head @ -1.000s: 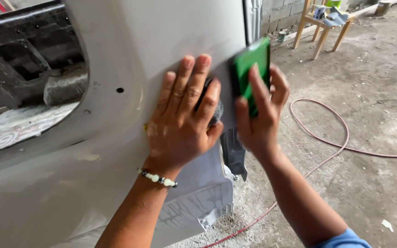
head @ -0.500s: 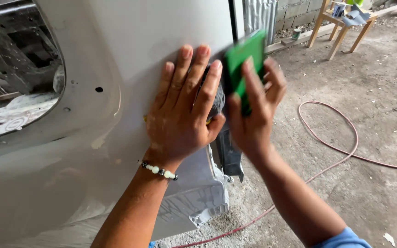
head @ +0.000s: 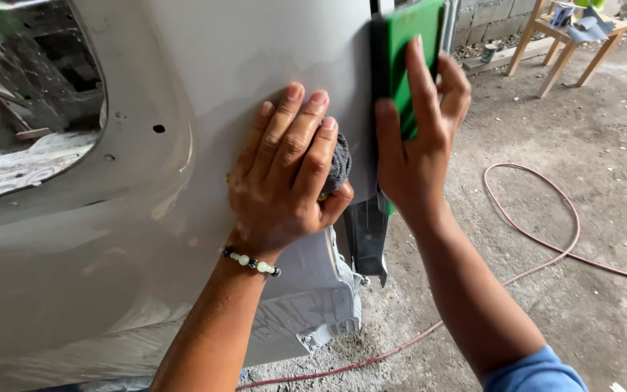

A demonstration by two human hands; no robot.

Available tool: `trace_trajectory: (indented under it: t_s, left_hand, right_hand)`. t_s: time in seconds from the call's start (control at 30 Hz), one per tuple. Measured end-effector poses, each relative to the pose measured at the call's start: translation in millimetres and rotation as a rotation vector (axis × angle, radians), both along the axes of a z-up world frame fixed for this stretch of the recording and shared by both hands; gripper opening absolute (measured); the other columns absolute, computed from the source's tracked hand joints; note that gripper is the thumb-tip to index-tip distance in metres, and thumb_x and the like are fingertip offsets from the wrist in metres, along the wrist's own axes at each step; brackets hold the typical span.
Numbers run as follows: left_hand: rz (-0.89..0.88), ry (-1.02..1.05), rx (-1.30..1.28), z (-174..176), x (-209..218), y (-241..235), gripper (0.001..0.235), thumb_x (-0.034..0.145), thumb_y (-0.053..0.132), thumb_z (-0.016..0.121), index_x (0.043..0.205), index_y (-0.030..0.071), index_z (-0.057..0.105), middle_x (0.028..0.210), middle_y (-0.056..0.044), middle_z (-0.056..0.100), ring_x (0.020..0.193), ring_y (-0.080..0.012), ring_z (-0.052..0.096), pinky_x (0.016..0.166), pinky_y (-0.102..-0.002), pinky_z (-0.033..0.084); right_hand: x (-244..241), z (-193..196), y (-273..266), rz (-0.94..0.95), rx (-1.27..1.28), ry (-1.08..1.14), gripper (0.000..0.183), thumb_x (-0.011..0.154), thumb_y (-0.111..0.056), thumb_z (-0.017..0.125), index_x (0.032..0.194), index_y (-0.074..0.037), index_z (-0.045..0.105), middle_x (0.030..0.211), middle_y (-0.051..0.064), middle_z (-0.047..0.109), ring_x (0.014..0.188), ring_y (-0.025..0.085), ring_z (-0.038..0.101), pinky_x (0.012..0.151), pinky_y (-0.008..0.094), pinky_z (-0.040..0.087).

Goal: The person uses a green sanding block and a yellow cloth to sand and wipe the surface of a white car door. They repeatedly dip the tools into a bucket of water to clean them before continuing to sand the panel.

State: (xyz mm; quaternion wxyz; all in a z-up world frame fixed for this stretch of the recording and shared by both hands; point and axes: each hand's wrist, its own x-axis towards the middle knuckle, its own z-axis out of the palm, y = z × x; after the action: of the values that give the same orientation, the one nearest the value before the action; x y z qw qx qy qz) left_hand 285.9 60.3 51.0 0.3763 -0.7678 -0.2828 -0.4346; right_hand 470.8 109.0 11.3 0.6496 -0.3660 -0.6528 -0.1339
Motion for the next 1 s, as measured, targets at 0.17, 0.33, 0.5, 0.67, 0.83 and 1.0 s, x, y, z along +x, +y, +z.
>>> trace_trajectory:
  t_s: [0.17,0.33,0.5,0.67,0.83,1.0]
  left_hand:
    - [-0.061,-0.048,0.045,-2.1,-2.4,2.4,0.046,0.113,0.038,0.043,0.135,0.000,0.058,0.143,-0.019,0.060,0.138,-0.0389,0.056,0.121,-0.054,0.042]
    - [-0.137,-0.105,0.078,-7.6,-3.0,6.5,0.038,0.114,0.032,0.048,0.139,0.004,0.053,0.144,-0.019,0.057,0.136,-0.0396,0.058,0.120,-0.054,0.045]
    - [-0.073,-0.169,0.107,-9.7,-3.4,7.0,0.030,0.114,0.024,0.052,0.141,0.013,0.059,0.147,-0.016,0.055,0.138,-0.0354,0.058,0.118,-0.051,0.045]
    - [-0.015,-0.170,0.062,-12.2,0.6,1.9,0.034,0.109,0.026,0.054,0.140,0.012,0.062,0.147,-0.016,0.055,0.141,-0.0360,0.053,0.121,-0.054,0.041]
    - [0.066,-0.135,0.018,-0.6,5.8,3.3,0.036,0.109,0.028,0.061,0.140,0.010,0.063,0.153,-0.014,0.052,0.148,-0.0383,0.044,0.124,-0.057,0.034]
    - [0.060,0.017,-0.061,59.3,26.3,23.9,0.036,0.113,0.024,0.066,0.141,0.002,0.062,0.160,-0.014,0.049,0.152,-0.0402,0.037,0.128,-0.057,0.027]
  right_hand:
    - [-13.6,-8.2,-12.5,0.073,0.062,-0.009,0.055,0.104,-0.007,0.069,0.156,-0.016,0.051,0.154,0.018,0.037,0.144,0.032,0.038,0.119,0.043,0.035]
    - [-7.0,5.9,-7.6,0.051,0.054,-0.020,0.056,0.102,-0.008,0.072,0.155,-0.016,0.054,0.153,0.018,0.040,0.135,0.031,0.040,0.116,0.040,0.036]
    - [-14.7,-1.7,-20.2,0.047,0.059,-0.080,0.060,0.096,-0.014,0.076,0.153,-0.015,0.057,0.149,0.018,0.042,0.134,0.033,0.040,0.115,0.042,0.035]
    - [-2.5,-0.7,-4.0,0.037,0.020,-0.014,0.056,0.103,-0.014,0.076,0.155,-0.014,0.055,0.152,0.017,0.042,0.137,0.030,0.041,0.115,0.041,0.036]
    - [-7.3,-48.7,-32.6,0.094,-0.018,-0.033,0.058,0.094,-0.011,0.071,0.150,-0.008,0.054,0.151,0.020,0.041,0.134,0.033,0.042,0.111,0.043,0.040]
    - [9.6,-85.4,-21.2,0.253,-0.166,0.219,0.056,0.106,-0.014,0.064,0.159,-0.007,0.049,0.154,0.016,0.051,0.142,0.028,0.051,0.119,0.039,0.043]
